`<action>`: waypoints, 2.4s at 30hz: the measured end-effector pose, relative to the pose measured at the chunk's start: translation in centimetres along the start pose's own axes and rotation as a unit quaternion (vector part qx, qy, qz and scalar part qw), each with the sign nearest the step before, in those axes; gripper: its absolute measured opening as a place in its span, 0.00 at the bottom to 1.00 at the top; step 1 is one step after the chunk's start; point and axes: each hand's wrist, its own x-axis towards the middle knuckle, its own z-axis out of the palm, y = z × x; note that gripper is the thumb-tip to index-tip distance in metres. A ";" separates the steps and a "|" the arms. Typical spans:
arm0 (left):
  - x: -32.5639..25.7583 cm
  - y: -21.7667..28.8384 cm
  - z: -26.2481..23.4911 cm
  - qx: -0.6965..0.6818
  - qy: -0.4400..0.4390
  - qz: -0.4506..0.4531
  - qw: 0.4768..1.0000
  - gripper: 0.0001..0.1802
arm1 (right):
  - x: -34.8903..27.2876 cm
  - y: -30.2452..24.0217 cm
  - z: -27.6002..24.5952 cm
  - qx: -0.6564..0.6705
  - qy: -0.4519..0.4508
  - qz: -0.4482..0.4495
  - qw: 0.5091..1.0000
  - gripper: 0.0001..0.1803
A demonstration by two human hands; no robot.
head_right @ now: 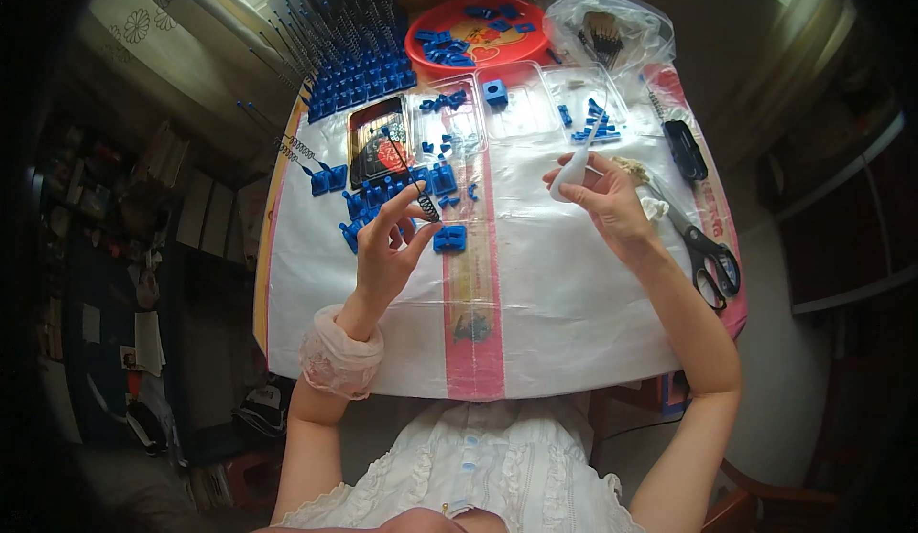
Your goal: Assembling small blue plastic components by inserting metal springs and pins.
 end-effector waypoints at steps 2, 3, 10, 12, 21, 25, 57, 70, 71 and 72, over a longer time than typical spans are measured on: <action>-0.1 -0.1 -0.1 -0.001 0.001 0.002 1.000 0.38 | 0.5 0.1 0.3 -0.082 0.019 -0.024 0.996 0.20; -0.2 -0.1 -0.2 0.000 0.001 0.003 1.000 0.38 | 0.8 0.4 0.3 -0.109 0.023 -0.044 0.993 0.19; -0.1 -0.2 0.0 0.001 -0.001 0.004 1.000 0.38 | 1.4 3.1 -0.4 -0.297 0.057 -0.078 0.950 0.14; -0.1 -0.2 0.0 0.000 -0.001 0.001 1.000 0.38 | 1.3 3.2 0.1 -0.328 0.066 -0.055 0.941 0.14; -0.1 -0.2 0.1 -0.005 -0.006 -0.004 1.000 0.37 | 1.2 2.2 0.7 -0.411 0.072 -0.087 0.905 0.20; -0.2 -0.1 -0.1 -0.004 -0.006 -0.009 1.000 0.38 | -0.8 0.6 1.6 -0.455 0.147 -0.187 0.858 0.22; 0.5 1.4 -1.8 0.041 -0.021 -0.013 0.999 0.37 | 1.3 1.2 13.9 -0.392 -0.077 -0.192 0.897 0.14; 0.5 1.5 -2.2 0.037 -0.004 -0.016 0.999 0.34 | 1.6 0.7 14.0 -0.410 -0.082 -0.168 0.893 0.11; 0.5 1.5 -2.3 0.037 -0.002 -0.012 0.999 0.34 | 1.6 0.8 14.1 -0.409 -0.082 -0.163 0.894 0.10; 0.5 1.5 -2.3 0.038 0.000 -0.008 0.999 0.33 | 1.6 0.9 14.1 -0.411 -0.081 -0.159 0.894 0.10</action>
